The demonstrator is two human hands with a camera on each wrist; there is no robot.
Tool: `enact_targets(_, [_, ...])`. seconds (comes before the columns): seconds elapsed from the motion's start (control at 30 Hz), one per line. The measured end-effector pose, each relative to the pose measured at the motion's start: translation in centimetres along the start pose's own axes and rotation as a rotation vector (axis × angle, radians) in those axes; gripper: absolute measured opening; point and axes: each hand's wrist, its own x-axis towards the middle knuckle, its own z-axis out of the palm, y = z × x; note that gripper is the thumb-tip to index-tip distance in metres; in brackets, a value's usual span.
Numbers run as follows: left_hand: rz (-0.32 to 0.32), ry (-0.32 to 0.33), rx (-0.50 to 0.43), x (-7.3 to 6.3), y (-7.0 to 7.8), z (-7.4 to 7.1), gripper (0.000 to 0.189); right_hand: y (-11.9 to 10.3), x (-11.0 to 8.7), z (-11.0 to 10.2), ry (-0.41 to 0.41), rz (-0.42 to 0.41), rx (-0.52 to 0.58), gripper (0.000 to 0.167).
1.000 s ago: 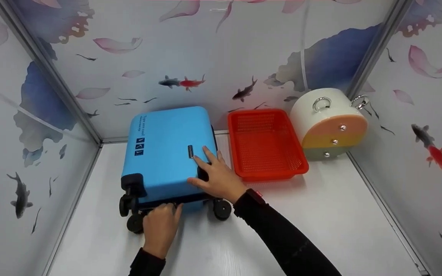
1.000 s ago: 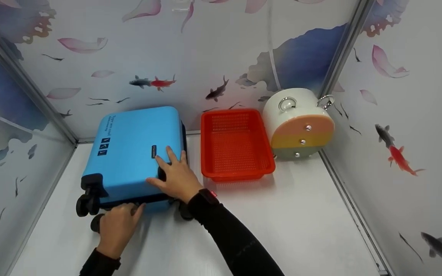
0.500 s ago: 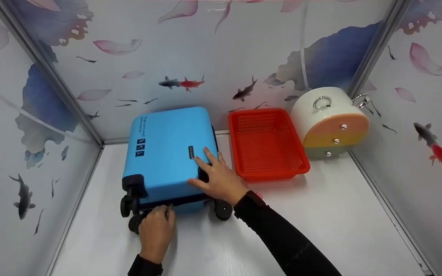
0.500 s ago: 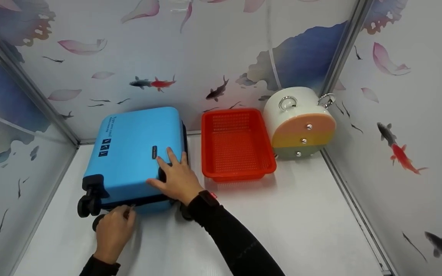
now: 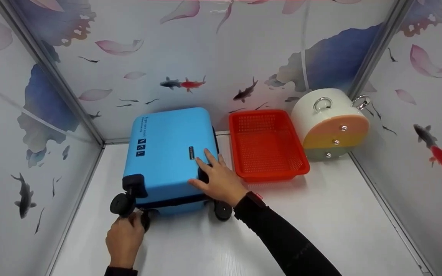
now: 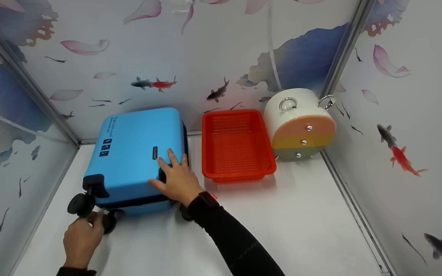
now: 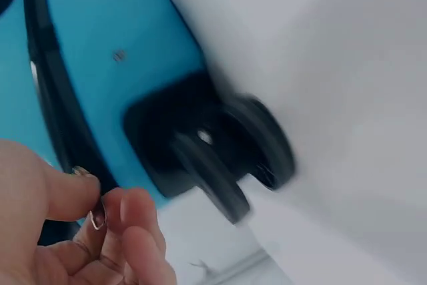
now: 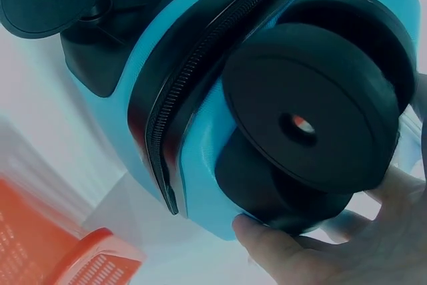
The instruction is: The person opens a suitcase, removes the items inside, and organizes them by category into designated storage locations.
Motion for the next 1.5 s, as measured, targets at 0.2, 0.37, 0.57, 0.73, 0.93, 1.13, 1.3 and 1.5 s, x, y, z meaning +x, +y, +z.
enact_targets(0.2, [-0.037,0.054,-0.032,0.3,-0.7,0.2,0.031,0.1,-0.2,0.1,0.007,0.004,0.001,0.086])
enact_targets(0.37, [-0.035,0.134,-0.044,1.6,-1.7,0.5,0.012,0.0,-0.4,0.1,0.005,0.018,0.0,0.085])
enact_targets(0.57, [0.116,0.159,-0.111,5.3,-3.3,0.9,0.022,0.0,-0.7,0.0,0.026,0.018,0.011,0.084])
enact_targets(0.73, [0.201,0.094,-0.158,7.4,-3.5,1.1,0.023,0.6,-0.9,0.1,0.04,0.006,0.054,0.082])
enact_targets(0.93, [0.053,0.11,-0.304,7.4,-2.6,-1.5,0.034,2.3,-1.5,1.4,0.064,0.047,0.219,0.086])
enact_targets(1.13, [0.225,0.18,-0.36,5.9,2.8,-4.7,0.036,4.2,-2.4,3.3,0.146,0.163,0.508,0.083])
enact_targets(1.3, [0.489,0.039,0.055,4.2,6.6,-3.3,0.084,5.3,-2.9,4.9,0.126,0.142,0.702,0.077])
enact_targets(1.5, [0.542,0.061,0.296,3.6,7.7,-0.6,0.123,5.5,-3.0,5.4,0.122,0.144,0.77,0.078])
